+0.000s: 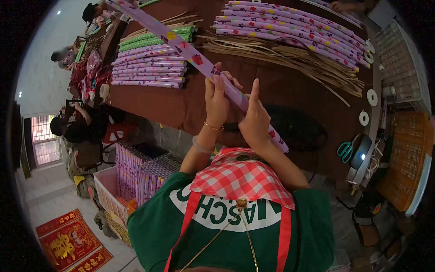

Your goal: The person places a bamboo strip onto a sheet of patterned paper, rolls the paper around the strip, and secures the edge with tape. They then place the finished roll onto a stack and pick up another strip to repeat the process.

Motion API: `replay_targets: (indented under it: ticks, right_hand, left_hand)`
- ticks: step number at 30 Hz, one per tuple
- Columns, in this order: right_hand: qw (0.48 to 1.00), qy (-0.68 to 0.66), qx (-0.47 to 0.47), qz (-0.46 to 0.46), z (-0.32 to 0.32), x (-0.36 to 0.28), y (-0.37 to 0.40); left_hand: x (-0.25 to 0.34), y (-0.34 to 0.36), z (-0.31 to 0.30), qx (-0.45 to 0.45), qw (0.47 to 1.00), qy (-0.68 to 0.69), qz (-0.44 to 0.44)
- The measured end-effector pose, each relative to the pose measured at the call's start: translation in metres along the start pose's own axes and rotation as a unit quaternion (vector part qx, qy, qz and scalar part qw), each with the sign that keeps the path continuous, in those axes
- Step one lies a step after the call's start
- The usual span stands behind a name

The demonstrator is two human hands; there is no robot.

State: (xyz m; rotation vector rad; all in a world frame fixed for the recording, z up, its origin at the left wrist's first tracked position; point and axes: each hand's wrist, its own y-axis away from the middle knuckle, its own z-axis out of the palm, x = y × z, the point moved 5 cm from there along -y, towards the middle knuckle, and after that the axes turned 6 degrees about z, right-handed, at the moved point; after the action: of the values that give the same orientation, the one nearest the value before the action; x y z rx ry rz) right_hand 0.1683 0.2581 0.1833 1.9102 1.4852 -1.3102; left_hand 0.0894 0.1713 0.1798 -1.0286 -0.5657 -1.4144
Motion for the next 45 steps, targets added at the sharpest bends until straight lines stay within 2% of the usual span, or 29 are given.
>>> replay_targets:
  ticks: [3,5,6,9,11,13,14,17,19,23,27,29,32,34,36,37,38,41,42,45]
  right_hand:
    - [1.0,-0.024,0.004,0.011,0.0,-0.001,0.001]
    - [1.0,-0.013,-0.01,0.025,0.001,0.0,0.001]
    - [1.0,-0.014,-0.009,0.025,0.001,0.0,0.001]
    - [1.0,-0.009,-0.016,0.023,0.002,-0.002,0.001]
    - [0.999,0.007,-0.022,0.024,0.002,-0.002,0.001]
    - [0.999,0.023,-0.02,0.019,0.002,-0.003,0.001]
    - [0.999,0.04,-0.018,0.015,0.001,-0.003,0.002]
    - [0.998,0.057,-0.011,-0.009,-0.001,0.002,0.004]
    - [0.998,0.059,-0.015,-0.013,-0.005,-0.001,0.008]
    - [0.997,0.07,-0.007,-0.014,-0.008,0.004,0.013]
    - [0.999,0.051,-0.006,-0.001,-0.007,0.006,0.013]
    - [0.999,0.046,-0.008,-0.003,-0.007,0.005,0.014]
    - [0.999,0.036,-0.014,0.018,-0.004,0.005,0.013]
    - [0.999,-0.017,-0.02,0.034,0.008,0.011,0.011]
    - [0.997,0.02,-0.063,-0.032,0.024,0.004,0.005]
    - [0.992,0.046,-0.095,-0.07,0.031,-0.002,0.001]
    - [0.985,-0.011,-0.152,-0.083,0.036,-0.007,-0.002]
    - [0.981,-0.053,-0.134,-0.133,0.02,-0.021,-0.029]
    - [0.981,-0.035,-0.071,-0.177,0.008,-0.025,-0.043]
    - [0.966,0.017,0.062,-0.249,-0.032,-0.031,-0.082]
  left_hand:
    - [0.004,0.001,0.001,-0.024,1.0,-0.002,0.0]
    - [0.006,0.001,0.002,-0.016,0.996,0.082,-0.036]
    - [0.008,0.001,0.002,-0.017,0.996,0.081,-0.035]
    - [0.008,-0.001,0.002,-0.001,0.989,0.138,-0.052]
    - [0.005,0.003,0.0,0.047,0.988,0.142,-0.036]
    - [0.011,0.01,0.009,0.017,0.998,-0.066,0.004]
    - [0.008,0.01,0.008,0.034,0.999,-0.02,-0.028]
    - [0.004,0.002,-0.006,0.049,0.998,-0.008,-0.048]
    - [0.013,-0.012,-0.016,0.079,0.996,-0.009,-0.04]
    - [0.024,-0.022,-0.025,0.06,0.997,-0.051,-0.013]
    - [0.017,-0.021,-0.024,0.052,0.998,-0.036,0.004]
    - [0.015,-0.022,-0.027,0.05,0.998,0.038,0.022]
    - [0.017,-0.025,-0.02,0.049,0.998,0.029,0.01]
    - [0.019,-0.032,-0.018,0.044,0.998,0.026,0.023]
    - [0.023,-0.043,-0.016,0.032,0.998,0.025,0.039]
    - [0.03,-0.051,-0.016,0.009,0.998,-0.034,0.05]
    - [0.036,-0.059,-0.016,-0.014,0.994,-0.092,0.062]
    - [0.046,-0.072,-0.02,-0.113,0.981,-0.154,0.046]
    - [0.043,-0.076,-0.027,-0.126,0.968,-0.211,0.055]
    - [0.051,-0.07,-0.02,-0.189,0.961,-0.2,-0.038]
